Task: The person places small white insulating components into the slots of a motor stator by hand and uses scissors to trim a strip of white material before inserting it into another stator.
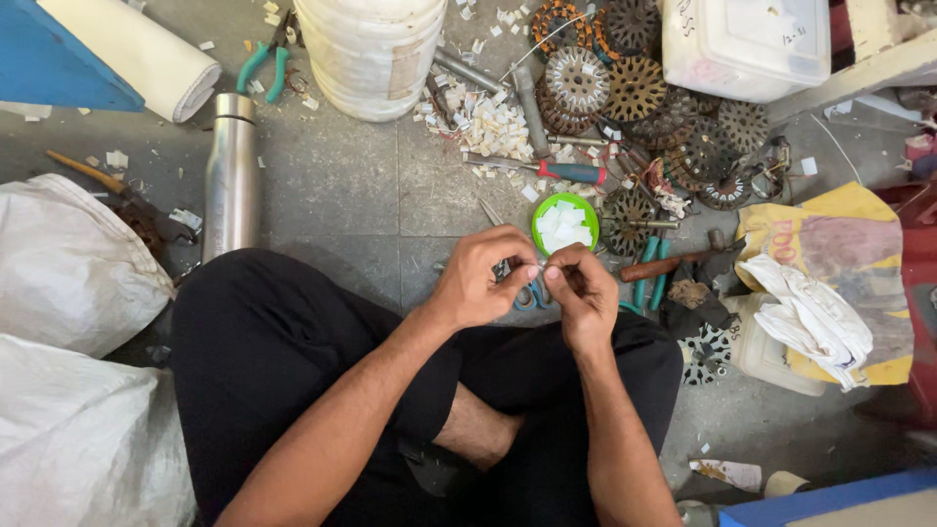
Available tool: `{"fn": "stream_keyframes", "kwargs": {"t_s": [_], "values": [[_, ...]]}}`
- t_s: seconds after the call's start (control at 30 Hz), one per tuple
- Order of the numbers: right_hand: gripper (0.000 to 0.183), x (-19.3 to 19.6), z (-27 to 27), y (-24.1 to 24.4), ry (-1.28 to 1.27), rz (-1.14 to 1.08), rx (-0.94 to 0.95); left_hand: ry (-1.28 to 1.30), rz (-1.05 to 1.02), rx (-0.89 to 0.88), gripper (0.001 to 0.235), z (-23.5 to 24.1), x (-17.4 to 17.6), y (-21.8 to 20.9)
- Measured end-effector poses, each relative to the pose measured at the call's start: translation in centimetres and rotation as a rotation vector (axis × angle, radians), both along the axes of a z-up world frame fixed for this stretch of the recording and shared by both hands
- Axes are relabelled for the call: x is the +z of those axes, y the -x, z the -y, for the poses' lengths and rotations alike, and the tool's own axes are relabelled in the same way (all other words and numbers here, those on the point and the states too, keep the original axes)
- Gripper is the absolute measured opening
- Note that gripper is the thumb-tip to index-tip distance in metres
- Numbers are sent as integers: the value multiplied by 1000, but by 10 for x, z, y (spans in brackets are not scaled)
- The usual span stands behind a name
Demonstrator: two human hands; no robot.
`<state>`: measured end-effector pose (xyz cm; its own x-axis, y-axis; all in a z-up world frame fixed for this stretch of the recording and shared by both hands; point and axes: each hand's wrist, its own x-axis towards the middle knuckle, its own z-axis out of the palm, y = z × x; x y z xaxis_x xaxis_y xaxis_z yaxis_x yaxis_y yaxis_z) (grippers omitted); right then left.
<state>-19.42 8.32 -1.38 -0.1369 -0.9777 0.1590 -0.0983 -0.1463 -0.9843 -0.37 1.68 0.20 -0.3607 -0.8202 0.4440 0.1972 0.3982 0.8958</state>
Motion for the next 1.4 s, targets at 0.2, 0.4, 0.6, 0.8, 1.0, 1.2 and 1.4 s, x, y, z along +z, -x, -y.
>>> {"fn": "stream_keyframes", "kwargs": {"t_s": [0.2, 0.4, 0.6, 0.8, 1.0, 1.2, 1.4], "values": [[7, 21, 0, -7, 115, -382, 20, 106, 130, 8, 10, 2, 7, -7], [17, 24, 3, -1, -150, -249, 6, 261, 241, 2, 12, 5, 14, -10], [24, 15, 11, -2, -4, -544, -134, -40, 381, 310, 36, 14, -2, 3], [24, -8, 15, -20, -108, -549, -89, -325, 755, 275, 27, 24, -55, 12], [21, -20, 22, -35, -88, -498, -58, -855, 261, 281, 21, 3, -60, 7], [14, -14, 26, -39, 28, -659, -27, -630, 450, 328, 16, 8, -60, -1], [19, -15, 31, -45, -70, -649, -9, -566, 465, 361, 18, 10, -71, -1]]}}
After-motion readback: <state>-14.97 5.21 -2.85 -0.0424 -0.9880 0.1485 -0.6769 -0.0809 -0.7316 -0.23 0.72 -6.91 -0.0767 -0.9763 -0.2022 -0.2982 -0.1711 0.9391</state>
